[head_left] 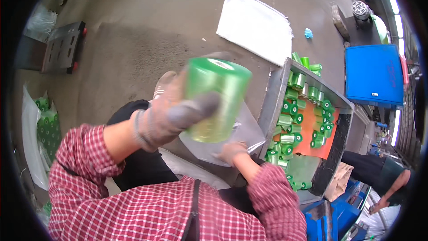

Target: The recorder is packing small rolls of green plastic film from a metal tray into a large plastic bag.

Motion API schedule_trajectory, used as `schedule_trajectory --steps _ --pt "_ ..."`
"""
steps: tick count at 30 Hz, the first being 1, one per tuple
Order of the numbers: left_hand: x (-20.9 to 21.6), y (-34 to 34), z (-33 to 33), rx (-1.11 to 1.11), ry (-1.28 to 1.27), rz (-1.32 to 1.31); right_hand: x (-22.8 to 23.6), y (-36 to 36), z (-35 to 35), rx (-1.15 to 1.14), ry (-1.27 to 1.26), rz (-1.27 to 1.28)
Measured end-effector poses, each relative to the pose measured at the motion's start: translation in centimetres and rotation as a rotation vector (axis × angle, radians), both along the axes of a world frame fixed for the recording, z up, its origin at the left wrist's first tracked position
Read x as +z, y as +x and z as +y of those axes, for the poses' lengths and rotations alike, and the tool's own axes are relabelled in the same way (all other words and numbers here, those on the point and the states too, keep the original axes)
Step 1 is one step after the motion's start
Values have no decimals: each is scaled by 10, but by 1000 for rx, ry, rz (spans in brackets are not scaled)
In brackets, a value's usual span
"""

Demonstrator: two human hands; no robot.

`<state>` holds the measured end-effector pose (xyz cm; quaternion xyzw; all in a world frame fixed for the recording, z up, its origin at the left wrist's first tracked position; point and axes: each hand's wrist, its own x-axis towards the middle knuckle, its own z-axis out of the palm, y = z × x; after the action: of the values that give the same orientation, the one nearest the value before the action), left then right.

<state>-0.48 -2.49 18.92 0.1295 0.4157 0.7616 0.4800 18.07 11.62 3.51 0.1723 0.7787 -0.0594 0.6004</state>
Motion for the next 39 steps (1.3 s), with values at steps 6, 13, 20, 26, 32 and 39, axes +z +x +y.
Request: schedule_trajectory --steps 6,13,20,26,32,39 --pt "-42 58 125 -1002 -356 1565 40 79 85 -279 289 763" --pt "-369 140 138 -738 -1250 1022 31 77 87 -538 -108 806" --pt "-329 223 200 -987 -1036 1248 82 68 103 -509 -336 929" --pt "-283 182 195 -1326 -824 1552 -84 143 296 -811 666 858" --pt "-122 140 240 -102 -7 1609 -92 163 325 -1737 -88 1494" --pt "-78 159 281 -397 -45 999 -117 131 353 -923 65 1328"
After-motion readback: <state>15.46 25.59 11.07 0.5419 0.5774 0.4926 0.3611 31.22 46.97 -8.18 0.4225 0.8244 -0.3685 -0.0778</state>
